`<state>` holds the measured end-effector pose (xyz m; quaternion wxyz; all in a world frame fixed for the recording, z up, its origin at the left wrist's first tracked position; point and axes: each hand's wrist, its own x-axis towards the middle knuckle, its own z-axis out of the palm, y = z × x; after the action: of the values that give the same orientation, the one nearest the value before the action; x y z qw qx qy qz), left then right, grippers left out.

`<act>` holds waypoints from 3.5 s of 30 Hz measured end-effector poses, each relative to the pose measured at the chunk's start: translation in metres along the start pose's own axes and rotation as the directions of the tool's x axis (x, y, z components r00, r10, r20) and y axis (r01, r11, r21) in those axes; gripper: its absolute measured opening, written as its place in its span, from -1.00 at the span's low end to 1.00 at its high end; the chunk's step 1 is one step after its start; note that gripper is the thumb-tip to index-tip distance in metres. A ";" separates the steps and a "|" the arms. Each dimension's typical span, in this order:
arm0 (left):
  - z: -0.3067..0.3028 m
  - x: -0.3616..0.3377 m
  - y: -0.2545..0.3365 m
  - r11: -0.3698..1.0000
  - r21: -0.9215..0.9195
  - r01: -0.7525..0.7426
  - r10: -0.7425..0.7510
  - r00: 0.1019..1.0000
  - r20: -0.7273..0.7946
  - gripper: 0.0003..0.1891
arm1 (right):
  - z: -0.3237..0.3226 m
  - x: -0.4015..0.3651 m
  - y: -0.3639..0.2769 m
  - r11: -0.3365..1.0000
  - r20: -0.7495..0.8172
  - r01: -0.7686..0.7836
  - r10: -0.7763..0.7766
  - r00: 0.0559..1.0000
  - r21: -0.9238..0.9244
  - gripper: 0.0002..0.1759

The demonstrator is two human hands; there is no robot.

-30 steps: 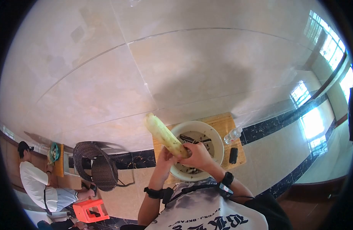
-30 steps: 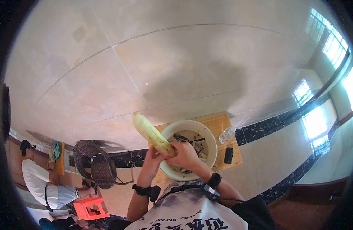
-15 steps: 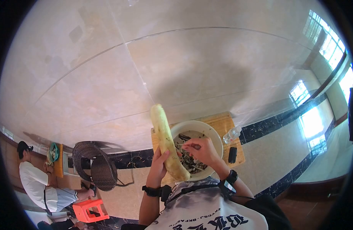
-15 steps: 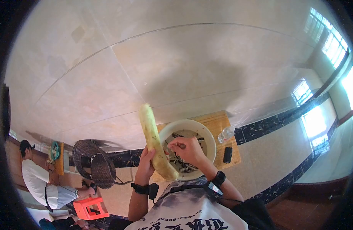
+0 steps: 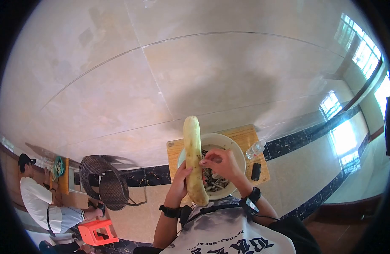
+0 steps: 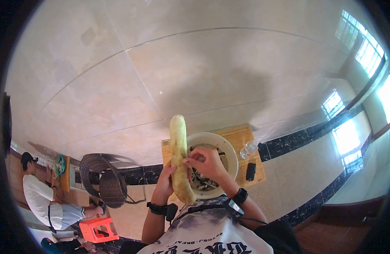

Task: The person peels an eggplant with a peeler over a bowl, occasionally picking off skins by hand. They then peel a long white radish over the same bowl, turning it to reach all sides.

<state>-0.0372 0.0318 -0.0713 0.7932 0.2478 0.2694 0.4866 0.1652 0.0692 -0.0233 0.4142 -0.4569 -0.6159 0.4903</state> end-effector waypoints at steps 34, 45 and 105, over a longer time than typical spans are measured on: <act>0.012 -0.003 -0.001 0.987 0.151 -0.060 0.085 0.983 -0.165 -0.51 | -0.001 -0.007 0.008 0.986 0.111 -0.116 0.103 0.989 0.118 -0.84; -0.002 -0.013 0.011 0.961 0.262 -0.089 0.152 0.960 -0.234 -0.43 | -0.028 -0.004 0.068 0.967 -0.082 -0.171 0.158 0.984 -0.189 -0.85; -0.124 0.036 -0.074 0.289 0.913 0.288 -0.127 0.957 -0.261 -0.50 | -0.072 -0.032 0.045 0.884 -0.179 -0.179 0.279 0.943 0.432 -0.62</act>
<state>-0.0586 0.0509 -0.2174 0.5348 0.5915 0.5854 0.1466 0.2486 0.0592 -0.0571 0.5097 -0.4847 -0.3868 0.5963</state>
